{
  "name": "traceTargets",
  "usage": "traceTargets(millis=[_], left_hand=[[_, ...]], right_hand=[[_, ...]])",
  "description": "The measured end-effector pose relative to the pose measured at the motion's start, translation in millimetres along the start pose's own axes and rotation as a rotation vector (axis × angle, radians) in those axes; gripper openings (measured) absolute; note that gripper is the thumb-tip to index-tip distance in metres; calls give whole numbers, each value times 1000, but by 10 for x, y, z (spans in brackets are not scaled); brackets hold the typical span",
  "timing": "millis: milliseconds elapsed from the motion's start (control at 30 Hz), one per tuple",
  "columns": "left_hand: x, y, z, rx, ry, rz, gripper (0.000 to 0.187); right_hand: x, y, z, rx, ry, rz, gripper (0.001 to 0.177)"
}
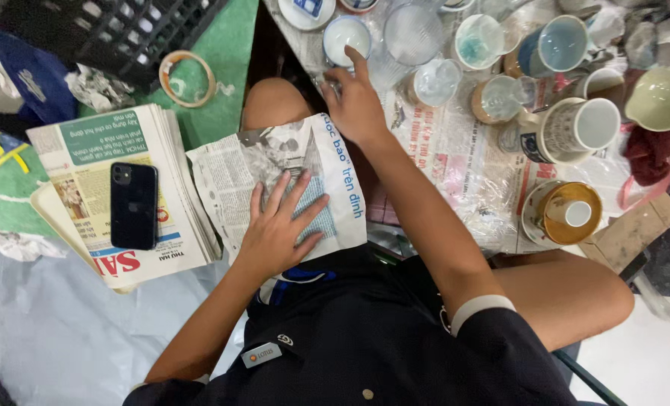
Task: The person wraps individual ceramic cups and bowls with newspaper sheets. They fold the paper around each item and place the wrapped pieces into a black plastic crate.
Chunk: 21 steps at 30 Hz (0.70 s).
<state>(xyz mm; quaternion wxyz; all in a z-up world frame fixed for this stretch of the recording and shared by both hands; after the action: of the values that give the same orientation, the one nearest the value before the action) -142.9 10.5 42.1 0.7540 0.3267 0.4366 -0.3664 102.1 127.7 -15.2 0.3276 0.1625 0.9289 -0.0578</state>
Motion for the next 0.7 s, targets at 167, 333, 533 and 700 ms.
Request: traceTargets(millis=[167,333,533,700], left_hand=[[21,-47,-19,-9,-39,24,61],[22,-59,-47,7,-54,44,59],[25,-61,-57,5,-32,37,56],[1,-70,-13,42,-54,52,58]], right_hand=[[30,143,94,-225,-155,17,16],[-53,101,42,-289,-70,-21,16],[-368,-195,-463,-258,93,-120,15],[-861,-592,-913,-220,129,-29,16]])
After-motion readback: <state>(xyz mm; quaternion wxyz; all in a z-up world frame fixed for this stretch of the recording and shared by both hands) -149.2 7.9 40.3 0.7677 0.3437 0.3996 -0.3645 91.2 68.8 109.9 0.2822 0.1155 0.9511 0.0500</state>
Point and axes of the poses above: each hand's wrist, its own y-axis towards the middle knuckle, its own x-axis out of the palm, z = x × y, the point moved 2 cm from there along y, towards the middle knuckle, and after that the axes turned 8 degrees about x, right-handed, at the moved point
